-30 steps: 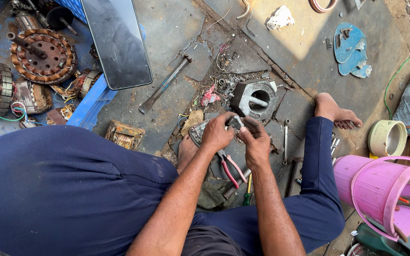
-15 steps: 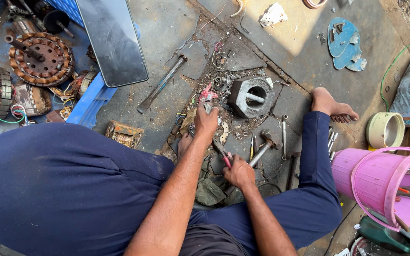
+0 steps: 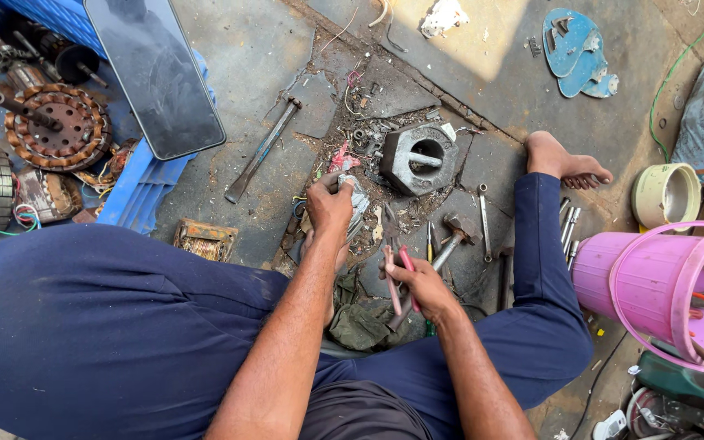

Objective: The person sits on the floor and uses pliers and a hammer to work on a metal part placed in a vise. They repeatedly strike the part with the hammer and adjust it with pliers.

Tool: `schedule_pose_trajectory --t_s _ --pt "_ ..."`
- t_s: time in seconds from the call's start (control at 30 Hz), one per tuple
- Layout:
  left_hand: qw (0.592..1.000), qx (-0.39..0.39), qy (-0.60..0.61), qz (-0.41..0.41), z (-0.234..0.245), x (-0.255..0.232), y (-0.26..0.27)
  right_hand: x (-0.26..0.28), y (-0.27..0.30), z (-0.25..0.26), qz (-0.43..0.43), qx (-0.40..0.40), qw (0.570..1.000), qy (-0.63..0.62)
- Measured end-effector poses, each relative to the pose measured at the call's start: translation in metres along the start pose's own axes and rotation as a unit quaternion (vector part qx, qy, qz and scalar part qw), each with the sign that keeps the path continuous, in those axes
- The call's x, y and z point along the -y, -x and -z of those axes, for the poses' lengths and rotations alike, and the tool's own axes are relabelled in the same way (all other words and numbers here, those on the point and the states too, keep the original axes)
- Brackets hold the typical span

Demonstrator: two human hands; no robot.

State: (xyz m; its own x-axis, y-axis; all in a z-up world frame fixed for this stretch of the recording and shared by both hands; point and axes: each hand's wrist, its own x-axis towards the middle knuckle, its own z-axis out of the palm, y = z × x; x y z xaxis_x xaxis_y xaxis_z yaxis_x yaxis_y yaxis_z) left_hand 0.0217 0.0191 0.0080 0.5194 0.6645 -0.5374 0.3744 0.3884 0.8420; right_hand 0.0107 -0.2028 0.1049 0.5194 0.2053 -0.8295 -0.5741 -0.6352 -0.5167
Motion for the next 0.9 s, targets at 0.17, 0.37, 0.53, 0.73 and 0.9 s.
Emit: schedule_pose_trajectory --t_s 0.17,0.37,0.53,0.73,0.9 --pt "1.0 0.016 0.009 0.024 0.001 -0.002 0.005 0.018 -0.014 -0.024 0.008 0.063 0.997 -0.044" --pt "0.999 0.007 0.015 0.049 0.002 -0.004 0.005 0.046 -0.007 -0.042 -0.032 0.102 0.991 -0.082" --pt "0.995 -0.02 0.048 0.081 0.001 0.001 0.005 0.062 -0.009 -0.052 -0.039 0.115 0.989 -0.088" --pt "0.976 -0.014 0.159 0.149 0.0 0.006 0.005 0.067 -0.017 -0.055 -0.033 0.112 0.988 -0.102" --pt "0.946 -0.019 0.217 0.241 0.001 0.009 0.006 0.07 -0.027 -0.051 -0.017 0.117 0.988 -0.097"
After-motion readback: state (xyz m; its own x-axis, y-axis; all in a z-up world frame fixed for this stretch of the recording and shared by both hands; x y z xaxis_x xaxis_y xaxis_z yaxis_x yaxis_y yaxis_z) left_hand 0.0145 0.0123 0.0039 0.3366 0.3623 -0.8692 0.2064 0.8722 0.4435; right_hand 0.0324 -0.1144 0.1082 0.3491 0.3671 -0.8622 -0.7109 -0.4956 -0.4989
